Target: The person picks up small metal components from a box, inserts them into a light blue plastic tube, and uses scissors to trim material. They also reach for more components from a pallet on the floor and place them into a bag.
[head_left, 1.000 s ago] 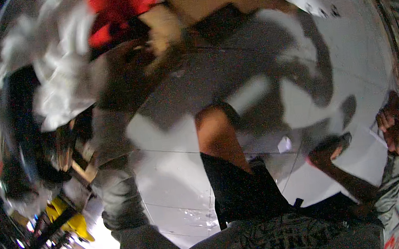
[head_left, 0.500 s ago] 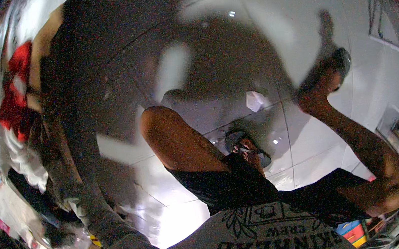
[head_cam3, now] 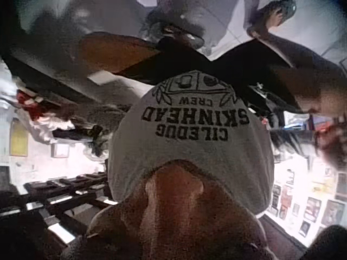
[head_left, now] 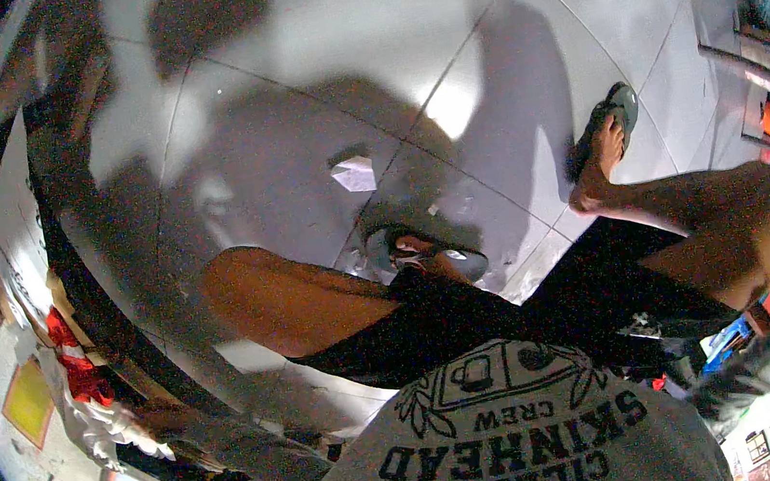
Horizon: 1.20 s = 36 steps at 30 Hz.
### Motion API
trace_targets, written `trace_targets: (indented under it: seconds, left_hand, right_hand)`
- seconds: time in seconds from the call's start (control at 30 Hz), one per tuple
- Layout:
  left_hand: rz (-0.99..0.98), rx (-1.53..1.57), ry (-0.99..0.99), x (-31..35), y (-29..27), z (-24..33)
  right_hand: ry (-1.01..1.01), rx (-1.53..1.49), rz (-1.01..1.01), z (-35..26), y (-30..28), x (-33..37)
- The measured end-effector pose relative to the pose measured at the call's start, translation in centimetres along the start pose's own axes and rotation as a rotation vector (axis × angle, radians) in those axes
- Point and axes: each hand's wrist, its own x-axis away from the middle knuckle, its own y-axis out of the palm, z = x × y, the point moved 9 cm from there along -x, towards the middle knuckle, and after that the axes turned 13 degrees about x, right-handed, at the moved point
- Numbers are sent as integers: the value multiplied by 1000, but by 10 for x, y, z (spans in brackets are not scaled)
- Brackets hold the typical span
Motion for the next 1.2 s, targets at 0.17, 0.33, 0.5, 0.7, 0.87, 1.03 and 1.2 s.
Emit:
trace_targets:
  seconds: [0.17, 0.33, 0.5, 0.7, 0.87, 1.03, 1.2]
  left_hand:
    - [-27, 483, -287, 90, 89, 38]
    - [-298, 839, -573, 218, 213, 131]
    - [-796, 764, -610, 326, 372, 318]
    - [-1395, 666, -235, 447, 471, 605]
    - [-1500, 538, -412, 489, 495, 785]
    - [-1436, 398, -222, 456, 511, 815]
    - [-1260, 119, -76, 378, 561, 892]
  right_hand:
    - [-121, 789, -146, 61, 25, -19]
    - [-107, 1309, -446, 47, 50, -73]
    - [329, 1081, -256, 98, -39, -71]
    - [498, 1002, -273, 109, -149, -110]
    - [589, 904, -172, 144, -175, -93]
    - [774, 279, 274, 80, -239, -109]
    - [720, 188, 363, 28, -319, -221]
